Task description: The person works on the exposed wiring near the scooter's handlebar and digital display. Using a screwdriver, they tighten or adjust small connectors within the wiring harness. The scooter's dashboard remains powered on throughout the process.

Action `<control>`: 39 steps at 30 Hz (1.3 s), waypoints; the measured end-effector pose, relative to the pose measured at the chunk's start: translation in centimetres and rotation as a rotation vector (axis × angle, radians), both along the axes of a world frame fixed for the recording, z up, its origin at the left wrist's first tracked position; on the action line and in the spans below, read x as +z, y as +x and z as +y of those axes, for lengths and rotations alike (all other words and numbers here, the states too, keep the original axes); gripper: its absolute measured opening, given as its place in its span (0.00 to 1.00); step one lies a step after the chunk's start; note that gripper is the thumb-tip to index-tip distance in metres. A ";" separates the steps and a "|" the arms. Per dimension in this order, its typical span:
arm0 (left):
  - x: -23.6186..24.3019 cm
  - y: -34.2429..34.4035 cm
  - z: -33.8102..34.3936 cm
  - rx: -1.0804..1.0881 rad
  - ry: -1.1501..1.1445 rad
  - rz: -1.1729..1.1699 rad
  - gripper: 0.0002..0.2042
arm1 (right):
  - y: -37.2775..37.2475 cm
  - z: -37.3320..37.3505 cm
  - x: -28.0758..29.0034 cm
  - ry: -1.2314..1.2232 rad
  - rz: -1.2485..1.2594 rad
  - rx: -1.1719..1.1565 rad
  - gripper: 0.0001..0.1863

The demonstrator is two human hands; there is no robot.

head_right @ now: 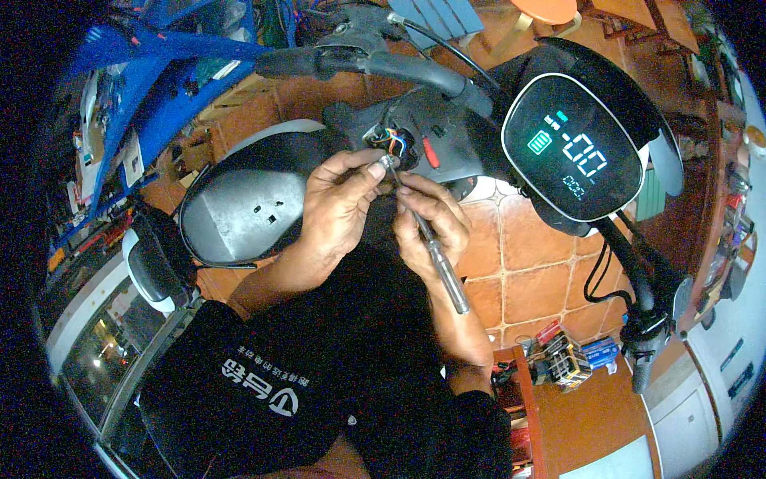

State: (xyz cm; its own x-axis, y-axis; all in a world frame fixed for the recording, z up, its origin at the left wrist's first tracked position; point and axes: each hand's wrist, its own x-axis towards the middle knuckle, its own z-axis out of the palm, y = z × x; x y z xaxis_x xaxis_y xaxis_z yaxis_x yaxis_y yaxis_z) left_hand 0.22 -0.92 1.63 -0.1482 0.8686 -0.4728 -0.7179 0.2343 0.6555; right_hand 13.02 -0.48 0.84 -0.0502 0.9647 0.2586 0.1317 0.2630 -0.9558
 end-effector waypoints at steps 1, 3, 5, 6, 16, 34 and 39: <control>-0.1 0.1 0.0 0.005 0.016 0.007 0.06 | 0.0 0.1 0.0 0.005 0.006 0.001 0.08; -0.2 0.0 0.0 0.016 0.047 0.024 0.06 | 0.0 0.2 0.1 0.023 -0.021 0.020 0.08; -0.2 -0.1 -0.1 0.006 0.055 0.029 0.06 | -0.1 0.2 0.0 0.028 -0.018 0.025 0.08; -0.2 -0.3 -0.1 0.000 0.060 0.034 0.06 | -0.1 0.2 -0.1 0.025 -0.001 0.018 0.08; 0.6 -0.2 0.0 0.038 0.067 0.025 0.06 | -0.7 -0.2 -0.4 0.027 0.012 0.008 0.09; 0.6 -0.4 -0.2 0.051 0.045 0.067 0.05 | -0.8 0.1 -0.3 0.054 0.023 0.017 0.09; 0.8 -0.4 -0.2 0.058 0.044 0.067 0.06 | -0.9 0.0 -0.3 0.029 0.037 0.014 0.09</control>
State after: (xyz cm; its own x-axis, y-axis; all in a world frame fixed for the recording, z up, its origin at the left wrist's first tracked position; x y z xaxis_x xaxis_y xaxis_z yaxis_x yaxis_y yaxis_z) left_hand -0.22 -1.15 2.39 -0.2288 0.8773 -0.4219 -0.6835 0.1638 0.7114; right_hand 12.10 -0.46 0.53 -0.0539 0.9559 0.2888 0.0923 0.2927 -0.9517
